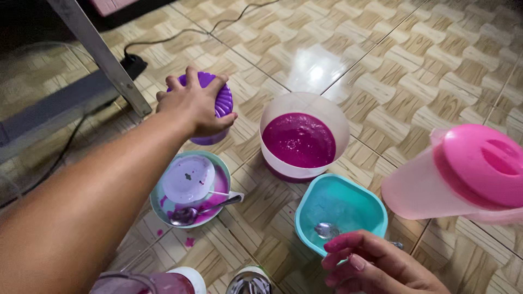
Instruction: The person adds a pink fruit puree into a blender jar using a spoon, then adds a white granular substance from a purple container, and finally pours a liquid from a green-labeled can into the jar. The clip ends before blending occurs.
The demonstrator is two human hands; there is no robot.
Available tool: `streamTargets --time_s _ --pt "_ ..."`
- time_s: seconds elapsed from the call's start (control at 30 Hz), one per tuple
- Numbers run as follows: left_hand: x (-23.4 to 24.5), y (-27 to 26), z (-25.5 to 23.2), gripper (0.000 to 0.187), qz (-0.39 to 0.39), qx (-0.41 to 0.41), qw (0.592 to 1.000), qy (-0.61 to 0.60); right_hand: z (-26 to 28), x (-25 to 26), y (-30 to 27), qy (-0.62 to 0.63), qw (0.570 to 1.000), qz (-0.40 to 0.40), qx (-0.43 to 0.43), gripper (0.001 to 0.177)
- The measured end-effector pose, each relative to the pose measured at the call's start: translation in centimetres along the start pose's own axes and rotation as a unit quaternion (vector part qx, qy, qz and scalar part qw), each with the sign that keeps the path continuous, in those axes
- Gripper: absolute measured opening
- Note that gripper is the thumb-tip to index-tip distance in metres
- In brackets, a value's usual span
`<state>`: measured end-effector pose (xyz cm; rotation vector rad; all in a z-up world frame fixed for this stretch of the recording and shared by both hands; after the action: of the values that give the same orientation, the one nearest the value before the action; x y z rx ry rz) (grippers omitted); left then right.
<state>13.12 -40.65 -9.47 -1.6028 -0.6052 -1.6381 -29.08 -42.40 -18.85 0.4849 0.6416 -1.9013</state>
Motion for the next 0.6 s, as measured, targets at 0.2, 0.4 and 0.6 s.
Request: streamTargets --time_s 0.2,0.4,0.6 --pt "-3.7 1.5 -0.7 0.092 0.039 -0.001 0.999 -0.018 1.5 -0.3 2.9 -0.197 0.980 -0.009 0.027 0.035" --pt "-4.9 0.8 -1.6 0.103 0.102 -0.001 0.994 -0.038 1.1 -2.1 4.3 -0.184 0.981 -0.025 0.051 0.034" --pt "0.6 -2.1 -2.0 0.088 0.044 -0.049 0.997 -0.034 1.8 -4.0 2.9 -0.227 0.970 -0.043 0.075 0.031"
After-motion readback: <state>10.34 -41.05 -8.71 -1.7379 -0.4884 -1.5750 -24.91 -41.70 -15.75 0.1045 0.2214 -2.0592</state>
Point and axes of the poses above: each hand's wrist, its own y-axis towards the middle knuckle, its own x-axis out of the back of the hand, z = x × y, the point moved 4 cm from there along y, towards the middle knuckle, and after that the axes turned 12 degrees about x, right-handed, at the moved point
